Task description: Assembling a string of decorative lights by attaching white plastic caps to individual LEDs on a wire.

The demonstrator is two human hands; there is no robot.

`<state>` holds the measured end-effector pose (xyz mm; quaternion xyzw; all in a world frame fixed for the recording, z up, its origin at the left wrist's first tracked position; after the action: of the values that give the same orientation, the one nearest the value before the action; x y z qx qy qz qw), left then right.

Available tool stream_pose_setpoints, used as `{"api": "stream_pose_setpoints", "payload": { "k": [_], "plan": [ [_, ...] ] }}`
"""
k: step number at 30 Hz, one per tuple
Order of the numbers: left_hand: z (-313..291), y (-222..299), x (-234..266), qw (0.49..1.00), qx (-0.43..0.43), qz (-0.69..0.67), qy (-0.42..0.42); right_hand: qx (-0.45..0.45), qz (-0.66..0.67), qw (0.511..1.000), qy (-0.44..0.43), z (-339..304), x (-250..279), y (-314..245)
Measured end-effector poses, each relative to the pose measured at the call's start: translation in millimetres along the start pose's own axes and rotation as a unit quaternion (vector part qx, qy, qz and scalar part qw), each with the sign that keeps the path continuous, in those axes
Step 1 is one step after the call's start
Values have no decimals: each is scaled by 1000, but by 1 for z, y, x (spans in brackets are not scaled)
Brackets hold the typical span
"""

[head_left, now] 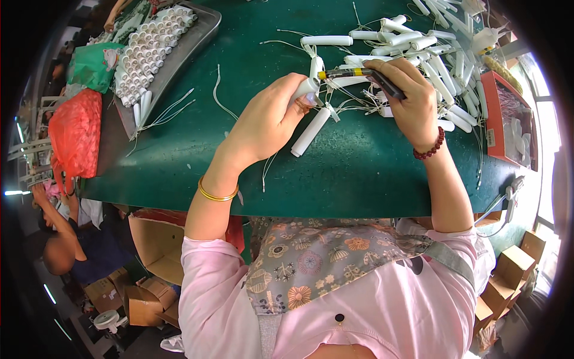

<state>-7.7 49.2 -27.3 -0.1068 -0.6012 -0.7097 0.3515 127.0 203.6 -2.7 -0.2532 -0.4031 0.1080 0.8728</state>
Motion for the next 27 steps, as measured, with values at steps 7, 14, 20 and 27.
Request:
{"api": "stream_pose_setpoints", "payload": {
  "k": [7,14,20,27],
  "plan": [
    [0,-1,-6,993,-11,120,-16,65,-95,993,-34,-1,-4,-22],
    [-6,-14,-21,994,59,-86,-34,50,53,987,-142,-19,-38,-41],
    [1,-32,-3,917,135,-375,31,-42,125,978,-159,-18,-36,-19],
    [-3,-38,9,891,150,-422,66,-82,156,972,-156,-17,-34,-25]
  ]
}}
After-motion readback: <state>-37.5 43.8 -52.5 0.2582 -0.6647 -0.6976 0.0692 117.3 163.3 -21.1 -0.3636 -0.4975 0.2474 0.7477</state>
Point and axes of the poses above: each hand's wrist, its own z-axis towards the middle knuckle, its own x-axis out of the back of the hand, y = z × x, the point moved 8 cm from there along z, towards the middle knuckle, and after that the axes turned 5 degrees about -x, right-handed, at the moved point
